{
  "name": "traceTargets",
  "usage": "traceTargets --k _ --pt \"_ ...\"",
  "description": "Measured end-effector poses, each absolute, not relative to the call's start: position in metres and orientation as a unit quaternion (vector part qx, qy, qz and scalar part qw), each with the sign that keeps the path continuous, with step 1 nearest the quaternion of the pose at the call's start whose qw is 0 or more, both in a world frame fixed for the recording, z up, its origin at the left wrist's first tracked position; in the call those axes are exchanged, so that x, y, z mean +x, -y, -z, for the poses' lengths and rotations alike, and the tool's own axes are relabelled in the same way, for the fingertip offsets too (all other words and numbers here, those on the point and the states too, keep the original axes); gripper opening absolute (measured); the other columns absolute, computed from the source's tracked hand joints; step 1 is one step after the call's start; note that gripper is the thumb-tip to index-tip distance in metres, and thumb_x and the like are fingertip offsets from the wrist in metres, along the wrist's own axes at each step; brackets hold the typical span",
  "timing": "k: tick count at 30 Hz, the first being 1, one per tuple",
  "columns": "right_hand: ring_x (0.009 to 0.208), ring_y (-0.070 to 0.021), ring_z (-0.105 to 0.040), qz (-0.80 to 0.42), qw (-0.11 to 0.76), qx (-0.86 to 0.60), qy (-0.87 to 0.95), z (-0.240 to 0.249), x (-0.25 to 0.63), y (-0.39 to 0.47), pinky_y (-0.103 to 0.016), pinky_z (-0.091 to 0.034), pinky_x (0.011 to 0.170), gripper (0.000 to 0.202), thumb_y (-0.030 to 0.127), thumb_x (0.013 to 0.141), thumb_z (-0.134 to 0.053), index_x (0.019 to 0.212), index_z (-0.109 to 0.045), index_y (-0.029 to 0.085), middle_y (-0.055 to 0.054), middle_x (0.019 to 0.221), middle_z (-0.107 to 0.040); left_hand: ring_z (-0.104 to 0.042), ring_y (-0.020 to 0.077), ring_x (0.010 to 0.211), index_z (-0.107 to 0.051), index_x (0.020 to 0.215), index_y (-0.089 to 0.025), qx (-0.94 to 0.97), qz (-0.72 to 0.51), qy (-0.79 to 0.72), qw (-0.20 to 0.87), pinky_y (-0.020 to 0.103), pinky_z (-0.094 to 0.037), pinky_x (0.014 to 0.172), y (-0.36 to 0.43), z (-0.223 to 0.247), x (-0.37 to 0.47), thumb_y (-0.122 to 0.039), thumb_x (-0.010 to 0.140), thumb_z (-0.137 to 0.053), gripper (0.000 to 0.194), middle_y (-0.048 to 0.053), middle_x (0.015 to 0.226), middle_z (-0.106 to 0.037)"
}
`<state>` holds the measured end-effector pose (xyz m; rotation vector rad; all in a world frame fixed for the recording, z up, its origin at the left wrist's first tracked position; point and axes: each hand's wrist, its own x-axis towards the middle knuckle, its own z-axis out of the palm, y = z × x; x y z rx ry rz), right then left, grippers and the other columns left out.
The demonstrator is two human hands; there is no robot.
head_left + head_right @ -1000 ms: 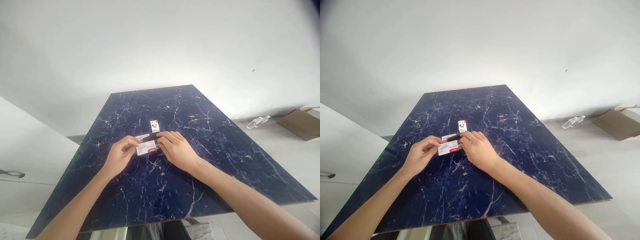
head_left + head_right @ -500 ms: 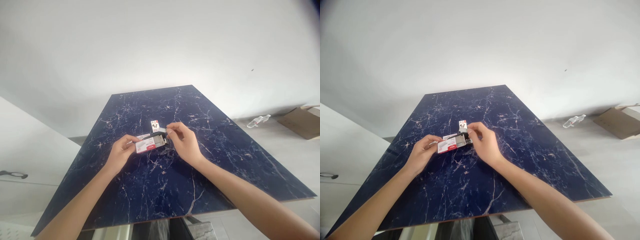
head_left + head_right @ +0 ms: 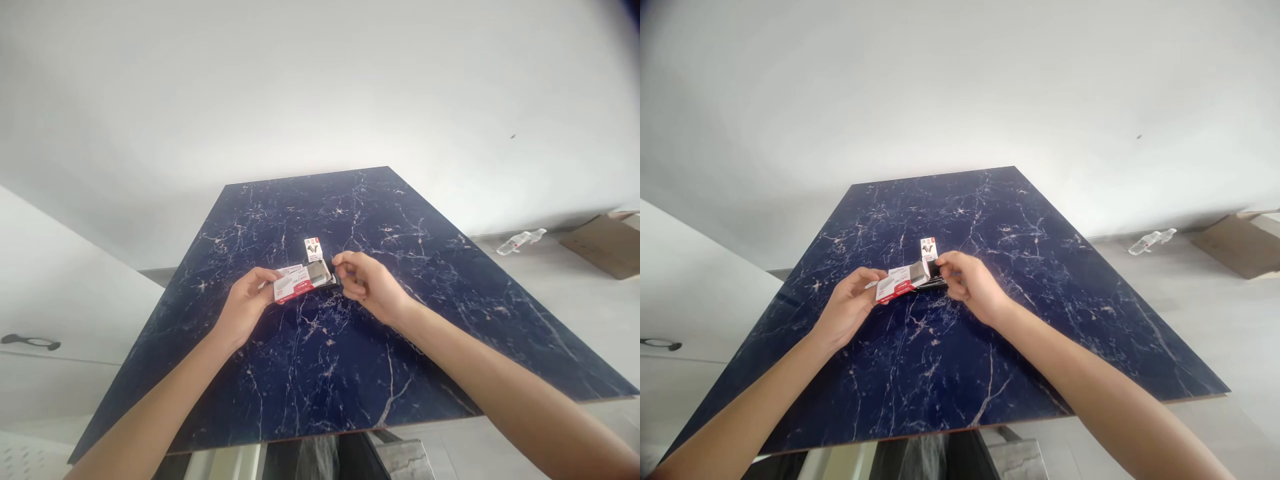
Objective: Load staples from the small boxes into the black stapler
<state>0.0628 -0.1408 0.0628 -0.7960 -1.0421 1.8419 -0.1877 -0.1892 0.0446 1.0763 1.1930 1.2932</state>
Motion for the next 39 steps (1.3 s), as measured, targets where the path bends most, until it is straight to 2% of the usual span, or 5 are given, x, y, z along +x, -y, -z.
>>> traceTargets --k 12,22,28,32,39 --pt "0.046 -0.0064 -0.02 -0.667 0.333 -0.376 0.55 -0.057 0.059 0.142 -0.027 -0.014 0.044 0.036 0.051 0.089 -0.069 0.097 -0.071 0.016 0.01 0.053 -0.032 -0.065 0.0344 0.119 -0.079 0.085 -0.027 0.548 -0.48 -0.454 0.513 0.044 -0.065 0.077 0.196 -0.038 -0.19 -0.046 0.08 -0.083 0.021 0.009 0.12 -0.073" --pt "0.047 -0.0044 -0.028 -0.698 0.314 -0.297 0.571 -0.058 0.061 0.149 -0.024 -0.017 0.043 0.032 0.05 0.088 -0.074 0.096 -0.07 0.019 0.004 0.069 -0.06 -0.073 0.0272 0.098 -0.07 0.131 -0.034 0.597 -0.412 -0.372 0.58 0.042 -0.063 0.083 0.199 -0.039 -0.193 -0.033 0.072 -0.092 0.063 0.011 0.129 -0.071" --pt "0.053 -0.0075 -0.045 -0.693 0.286 -0.269 0.605 -0.05 0.059 0.146 -0.023 -0.031 0.048 0.03 0.049 0.088 -0.075 0.091 -0.076 0.019 0.001 0.073 -0.068 -0.069 0.0305 0.11 -0.058 0.145 -0.036 0.672 -0.367 -0.375 0.523 0.046 -0.059 0.093 0.204 -0.039 -0.194 -0.034 0.07 -0.093 0.083 0.013 0.141 -0.064" --pt "0.072 -0.0143 -0.062 -0.615 0.284 -0.28 0.681 -0.047 0.06 0.144 -0.028 -0.048 0.065 0.029 0.048 0.09 -0.072 0.094 -0.081 0.022 -0.003 0.087 -0.075 -0.068 0.0307 0.113 -0.057 0.147 -0.034 0.703 -0.351 -0.384 0.484 0.046 -0.059 0.096 0.207 -0.04 -0.191 -0.031 0.069 -0.093 0.086 0.013 0.139 -0.065" --pt "0.073 -0.0144 -0.064 -0.349 0.323 -0.315 0.822 -0.046 0.059 0.151 -0.029 -0.047 0.066 0.018 0.029 0.095 -0.066 0.095 -0.083 0.027 -0.003 0.087 -0.074 -0.069 0.032 0.118 -0.041 0.157 -0.033 0.695 -0.338 -0.414 0.482 0.054 -0.053 0.107 0.205 -0.036 -0.183 -0.03 0.072 -0.091 0.1 0.015 0.148 -0.058"
